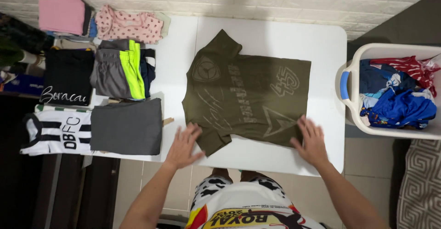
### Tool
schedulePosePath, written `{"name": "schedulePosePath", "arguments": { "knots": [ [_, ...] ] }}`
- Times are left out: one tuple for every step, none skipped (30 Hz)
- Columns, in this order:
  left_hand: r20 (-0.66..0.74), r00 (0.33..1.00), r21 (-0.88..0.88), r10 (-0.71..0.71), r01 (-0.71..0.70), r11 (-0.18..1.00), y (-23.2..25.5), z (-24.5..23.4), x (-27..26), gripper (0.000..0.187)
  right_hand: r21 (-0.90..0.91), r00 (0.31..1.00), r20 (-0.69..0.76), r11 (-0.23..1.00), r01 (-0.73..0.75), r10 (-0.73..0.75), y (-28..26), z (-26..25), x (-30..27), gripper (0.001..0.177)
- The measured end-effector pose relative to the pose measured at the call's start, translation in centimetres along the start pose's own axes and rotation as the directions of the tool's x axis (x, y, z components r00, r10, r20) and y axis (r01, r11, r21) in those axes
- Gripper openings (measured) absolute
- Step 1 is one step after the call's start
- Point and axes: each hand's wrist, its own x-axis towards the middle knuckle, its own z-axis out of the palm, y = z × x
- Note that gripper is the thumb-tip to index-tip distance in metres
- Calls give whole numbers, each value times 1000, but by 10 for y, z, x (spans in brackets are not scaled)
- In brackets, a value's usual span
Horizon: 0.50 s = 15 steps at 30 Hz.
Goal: The recorder folds various laundry items including shirts, shorts, and leggings on a white table.
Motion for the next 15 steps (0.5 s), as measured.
{"name": "schedulePosePath", "arguments": {
  "knots": [
    [-8, 1000, 4, -2, 2, 1000, 4, -3, -2, 83, 0, 1000, -5, 1000, 8, -8, -3, -4, -4, 71],
    [38, 998, -25, 51, -50, 998, 9, -4, -7, 70, 87, 999, 26, 996, 29, -31, -6, -8, -12, 66],
    [82, 991, -56, 105, -101, 993, 14, -5, -13, 57, 175, 997, 55, 984, 47, -57, -10, -11, -20, 60],
    [79, 992, -55, 100, -96, 994, 10, 8, -13, 57, 175, 996, 56, 983, 52, -63, -9, -6, -23, 60],
    [6, 997, -26, 80, -80, 996, 7, 21, -12, 42, 191, 998, 64, 982, -2, -10, -7, -1, -25, 47],
    [-67, 996, 3, 63, -63, 998, 3, 34, -10, 27, 206, 996, 73, 977, -57, 43, -5, 3, -28, 34],
    [-70, 996, 2, 60, -60, 998, 6, 35, -3, 27, 205, 997, 73, 977, -54, 39, -4, 5, -26, 34],
    [-45, 999, 16, 28, -27, 1000, 9, 37, 3, 22, 179, 996, 77, 982, -63, 50, -2, 7, -26, 26],
    [-21, 1000, 30, -5, 5, 1000, 13, 40, 9, 17, 152, 995, 81, 986, -72, 60, 0, 9, -25, 19],
    [-22, 1000, 27, -10, 10, 1000, 17, 31, 14, 17, 151, 995, 85, 986, -69, 57, 1, 1, -19, 19],
    [57, 998, -37, -39, 42, 998, 21, 22, 19, 15, 125, 990, 143, 992, -34, 16, 1, -7, -12, 18],
    [136, 989, -97, -62, 76, 992, 24, 12, 26, 12, 102, 980, 199, 995, 1, -21, 1, -15, -4, 18],
    [135, 989, -98, -66, 79, 992, 18, 4, 36, 12, 101, 979, 202, 995, 4, -24, 13, -19, 5, 18],
    [284, 952, -208, -113, 176, 962, 12, -5, 46, 14, 253, 965, 252, 968, 5, -70, 25, -21, 13, 17],
    [431, 892, -298, -136, 283, 912, 6, -13, 55, 17, 398, 948, 293, 917, -4, -123, 37, -24, 21, 17]
  ]
}}
